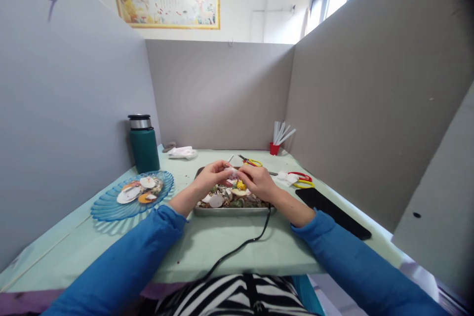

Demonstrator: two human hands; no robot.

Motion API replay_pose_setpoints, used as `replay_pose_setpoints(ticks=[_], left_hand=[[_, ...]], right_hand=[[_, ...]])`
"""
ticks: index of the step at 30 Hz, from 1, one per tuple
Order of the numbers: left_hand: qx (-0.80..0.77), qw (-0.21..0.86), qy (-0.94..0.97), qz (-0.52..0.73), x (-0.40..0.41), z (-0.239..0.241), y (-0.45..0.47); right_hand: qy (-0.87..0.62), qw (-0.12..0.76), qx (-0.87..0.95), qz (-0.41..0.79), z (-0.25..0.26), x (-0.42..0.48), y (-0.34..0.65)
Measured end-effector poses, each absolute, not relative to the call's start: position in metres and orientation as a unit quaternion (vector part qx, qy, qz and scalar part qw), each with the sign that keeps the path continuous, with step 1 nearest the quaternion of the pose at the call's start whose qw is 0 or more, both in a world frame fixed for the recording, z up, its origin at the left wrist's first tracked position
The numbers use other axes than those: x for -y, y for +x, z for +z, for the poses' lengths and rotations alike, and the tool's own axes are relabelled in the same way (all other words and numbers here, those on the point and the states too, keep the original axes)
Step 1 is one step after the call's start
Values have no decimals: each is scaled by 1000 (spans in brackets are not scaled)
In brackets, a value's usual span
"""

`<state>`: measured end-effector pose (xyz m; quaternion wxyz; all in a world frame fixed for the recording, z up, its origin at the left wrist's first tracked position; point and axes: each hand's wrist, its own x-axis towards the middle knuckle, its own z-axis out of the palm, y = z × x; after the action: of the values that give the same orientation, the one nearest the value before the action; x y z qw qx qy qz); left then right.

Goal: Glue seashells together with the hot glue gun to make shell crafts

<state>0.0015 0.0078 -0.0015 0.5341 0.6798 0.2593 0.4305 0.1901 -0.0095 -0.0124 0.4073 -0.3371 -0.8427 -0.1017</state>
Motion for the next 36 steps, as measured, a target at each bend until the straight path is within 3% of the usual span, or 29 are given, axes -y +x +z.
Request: replay_pose_setpoints(ticks=[26, 36], left_hand=[[-259, 554, 670, 421, -7, -1, 1], [-280, 525, 671, 441, -7, -1, 2]], right_hand=[[-288, 364, 875, -136, -16, 11, 189], [-354, 370, 851, -115, -14, 9, 189]])
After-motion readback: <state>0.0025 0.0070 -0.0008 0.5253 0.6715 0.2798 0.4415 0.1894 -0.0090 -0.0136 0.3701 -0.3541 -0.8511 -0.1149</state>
